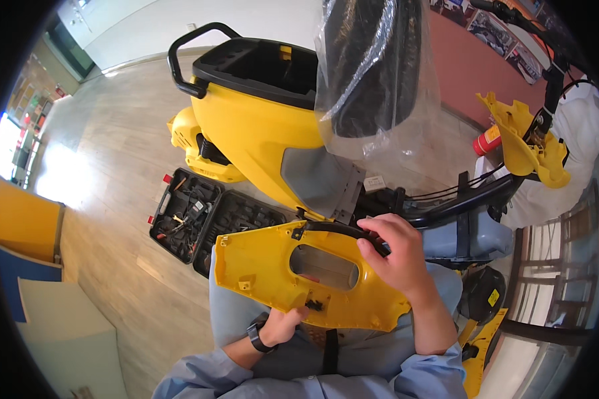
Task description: Assembling and repairing electronic and plastic components of a yellow electric scooter.
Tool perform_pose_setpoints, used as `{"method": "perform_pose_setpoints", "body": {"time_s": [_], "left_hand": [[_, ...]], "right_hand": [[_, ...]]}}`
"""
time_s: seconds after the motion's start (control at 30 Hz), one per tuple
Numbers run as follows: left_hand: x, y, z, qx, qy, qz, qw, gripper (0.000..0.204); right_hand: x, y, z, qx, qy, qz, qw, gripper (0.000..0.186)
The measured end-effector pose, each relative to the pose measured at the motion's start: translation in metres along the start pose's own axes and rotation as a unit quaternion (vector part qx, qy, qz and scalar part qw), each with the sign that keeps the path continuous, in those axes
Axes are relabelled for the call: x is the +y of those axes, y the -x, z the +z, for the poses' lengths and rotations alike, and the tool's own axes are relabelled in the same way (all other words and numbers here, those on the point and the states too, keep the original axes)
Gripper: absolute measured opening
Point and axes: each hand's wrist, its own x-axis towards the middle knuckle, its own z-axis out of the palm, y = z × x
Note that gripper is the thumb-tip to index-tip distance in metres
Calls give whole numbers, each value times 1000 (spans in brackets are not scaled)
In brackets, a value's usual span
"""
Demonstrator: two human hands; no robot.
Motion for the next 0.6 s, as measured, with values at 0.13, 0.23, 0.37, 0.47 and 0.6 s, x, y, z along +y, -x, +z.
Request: {"method": "perform_pose_setpoints", "body": {"time_s": [0.13, 0.23, 0.37, 0.47, 0.6], "left_hand": [[0, -3, 3, -7, -18, 7, 1000, 58], [-1, -3, 4, -6, -36, 5, 999, 64], [-2, -1, 4, -3, -30, 12, 999, 65], [-1, 0, 3, 0, -29, 20, 999, 66], [-1, 1, 1, -5, -38, 22, 999, 67]], "right_hand": [[3, 2, 10, 34, 144, -97, 984, 30], [6, 3, 14, 39, 170, -93, 980, 32], [6, 4, 15, 39, 149, -57, 986, 33], [3, 2, 14, 29, 125, -40, 991, 32], [1, -4, 14, -5, 114, -21, 993, 31]]}}
